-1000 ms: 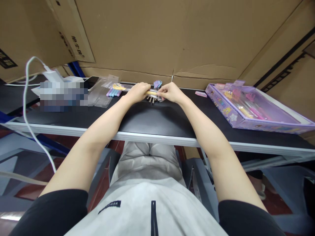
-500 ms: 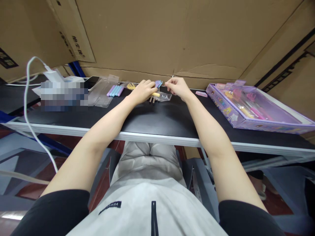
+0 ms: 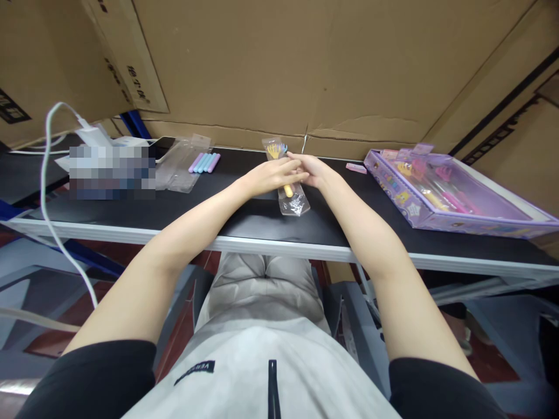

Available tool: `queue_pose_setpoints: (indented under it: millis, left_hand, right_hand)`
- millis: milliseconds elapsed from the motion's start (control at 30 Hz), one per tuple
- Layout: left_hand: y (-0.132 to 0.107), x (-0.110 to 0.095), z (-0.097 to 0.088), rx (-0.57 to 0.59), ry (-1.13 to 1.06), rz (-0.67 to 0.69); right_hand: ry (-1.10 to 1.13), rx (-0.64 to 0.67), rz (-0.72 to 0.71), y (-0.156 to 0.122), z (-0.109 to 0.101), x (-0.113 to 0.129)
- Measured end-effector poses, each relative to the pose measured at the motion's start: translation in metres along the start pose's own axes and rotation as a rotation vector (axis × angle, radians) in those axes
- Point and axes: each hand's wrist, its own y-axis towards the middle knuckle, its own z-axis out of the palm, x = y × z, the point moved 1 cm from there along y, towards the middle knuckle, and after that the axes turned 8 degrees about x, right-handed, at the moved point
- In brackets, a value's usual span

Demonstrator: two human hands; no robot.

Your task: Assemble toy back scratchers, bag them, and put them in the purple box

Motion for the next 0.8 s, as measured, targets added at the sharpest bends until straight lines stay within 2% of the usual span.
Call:
queue_pose_setpoints:
  millis: [133, 267, 333, 433, 567, 667, 800]
  left_hand:
    - [0.0, -0.004, -0.001, 0.026, -0.073, -0.051]
    - [0.004, -0.01, -0.012, 0.134, -0.179, -0.283]
    - [0.005, -0.009, -0.017, 0.183, -0.165, -0.31]
    - [0.003, -0.002, -0.02, 0.168, -0.106, -0.296]
    - [-0.005, 0.008, -0.023, 0.154, -0.088, -0.438]
    - [-0.008, 0.009, -0.028, 0.16, -0.098, -0.502]
    - [-0.007, 0.005, -0.034, 0.154, -0.1, -0.516]
  right_hand:
    - [-0.031, -0.041, -0.011, 0.004, -0.001, -0.003]
    - [-0.012, -0.158, -0.11, 0.009, -0.007, -0.005]
    - [0.019, -0.195, -0.146, 0.009, -0.01, -0.005]
    - [0.028, -0.275, -0.144, 0.009, -0.014, -0.003]
    - [0.044, -0.367, -0.159, 0.01, -0.018, -0.001]
    - [0.07, -0.414, -0.176, 0.013, -0.02, -0.003]
    - [0.101, -0.436, -0.199, 0.015, -0.02, -0.005]
